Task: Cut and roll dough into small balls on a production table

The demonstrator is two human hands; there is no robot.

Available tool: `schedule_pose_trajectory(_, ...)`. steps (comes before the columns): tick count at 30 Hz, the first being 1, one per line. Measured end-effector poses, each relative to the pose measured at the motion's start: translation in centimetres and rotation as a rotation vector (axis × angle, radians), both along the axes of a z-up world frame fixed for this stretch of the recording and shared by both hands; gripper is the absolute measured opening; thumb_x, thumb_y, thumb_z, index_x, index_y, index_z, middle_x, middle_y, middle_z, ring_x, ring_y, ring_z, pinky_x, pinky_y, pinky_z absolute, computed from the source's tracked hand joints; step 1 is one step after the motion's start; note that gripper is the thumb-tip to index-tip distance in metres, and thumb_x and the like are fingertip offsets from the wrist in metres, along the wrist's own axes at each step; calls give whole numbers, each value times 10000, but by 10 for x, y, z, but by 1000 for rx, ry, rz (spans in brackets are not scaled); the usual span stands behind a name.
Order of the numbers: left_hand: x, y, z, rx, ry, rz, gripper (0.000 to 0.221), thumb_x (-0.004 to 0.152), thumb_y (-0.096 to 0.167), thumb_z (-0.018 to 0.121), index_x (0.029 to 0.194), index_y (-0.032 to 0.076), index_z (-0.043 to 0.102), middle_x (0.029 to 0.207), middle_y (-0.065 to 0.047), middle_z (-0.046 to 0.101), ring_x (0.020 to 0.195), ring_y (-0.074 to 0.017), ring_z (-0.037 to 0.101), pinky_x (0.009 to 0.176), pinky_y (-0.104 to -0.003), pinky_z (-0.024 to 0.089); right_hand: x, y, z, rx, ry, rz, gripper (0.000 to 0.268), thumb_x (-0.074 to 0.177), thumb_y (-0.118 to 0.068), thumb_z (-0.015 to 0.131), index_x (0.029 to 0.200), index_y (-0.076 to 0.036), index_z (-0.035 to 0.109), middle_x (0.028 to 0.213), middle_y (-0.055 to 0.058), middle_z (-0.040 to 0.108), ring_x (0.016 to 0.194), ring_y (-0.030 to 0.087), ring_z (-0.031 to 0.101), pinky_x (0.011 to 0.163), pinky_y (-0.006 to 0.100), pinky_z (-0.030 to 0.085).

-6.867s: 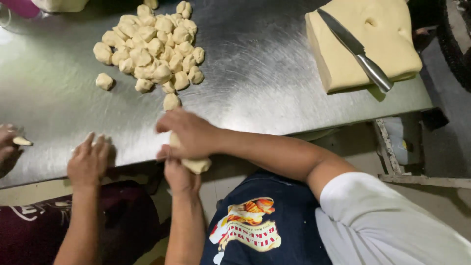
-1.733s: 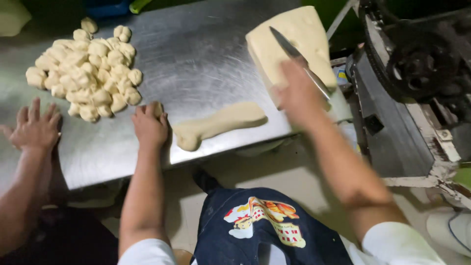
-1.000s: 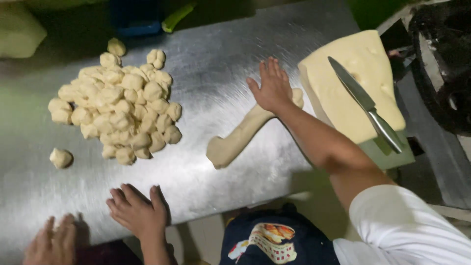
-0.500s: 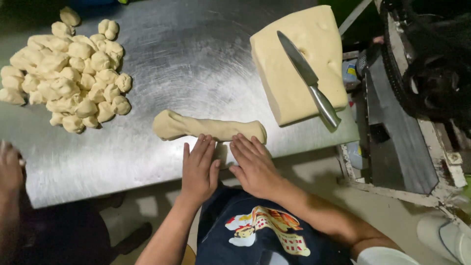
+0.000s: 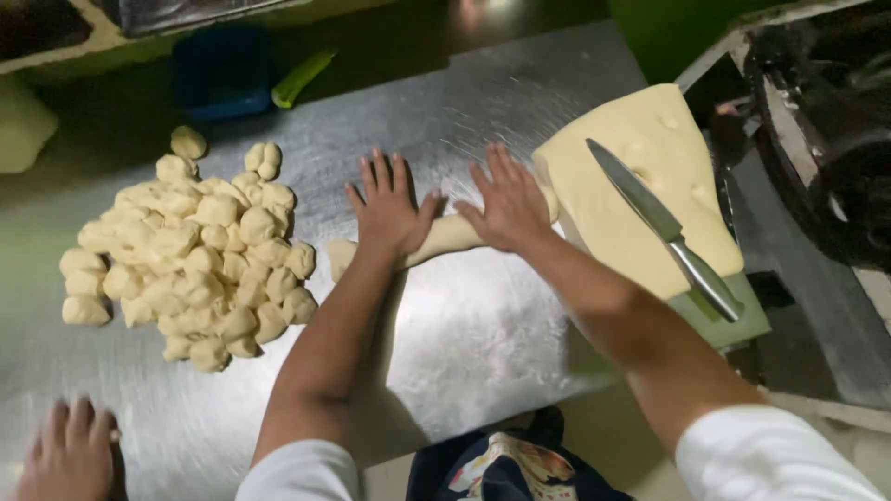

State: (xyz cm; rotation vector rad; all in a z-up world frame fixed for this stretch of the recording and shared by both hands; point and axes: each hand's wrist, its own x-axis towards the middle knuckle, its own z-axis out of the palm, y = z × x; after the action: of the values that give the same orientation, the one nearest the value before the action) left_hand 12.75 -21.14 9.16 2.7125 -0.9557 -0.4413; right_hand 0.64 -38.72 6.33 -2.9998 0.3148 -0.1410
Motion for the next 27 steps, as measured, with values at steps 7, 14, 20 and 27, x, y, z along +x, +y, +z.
schedule_pose_trajectory(7,17,5,-34,-385,-325,-11,722,1059,451,495,1609,28,295,1698,-245,159,1574,-434,149,1194,-727,26,-21,11,-24,-110,-190,-160,645,1040,-622,430,1392,-130,655,1439,172,623,1366,368,545,1077,532,320)
schedule_pose_trajectory(14,-70,58,3,64,-19,-247,985,943,799,252,1581,58,362,1675,-158,301,1582,-305,210,1248,-549,185,-138,50,-19,-17,-316,-39,573,983,-583,586,1314,-121,659,1210,73,696,1215,267,601,1061,489,351)
schedule_pose_trajectory(20,-157,129,-30,-374,-138,-160,666,837,644,698,1281,150,671,1198,-68,708,1239,-287,621,1138,-486,326,-215,54,-11,77,-256,144,439,901,-462,689,1192,-134,683,1022,68,681,963,295,671,803,461,491)
schedule_pose_trajectory(27,-228,139,-33,-423,-285,89,421,928,556,708,914,136,729,827,-83,658,898,-319,664,936,-430,466,-261,30,27,345,-308,289,543,872,-369,773,1344,-126,663,1119,120,683,1013,363,703,829,470,554)
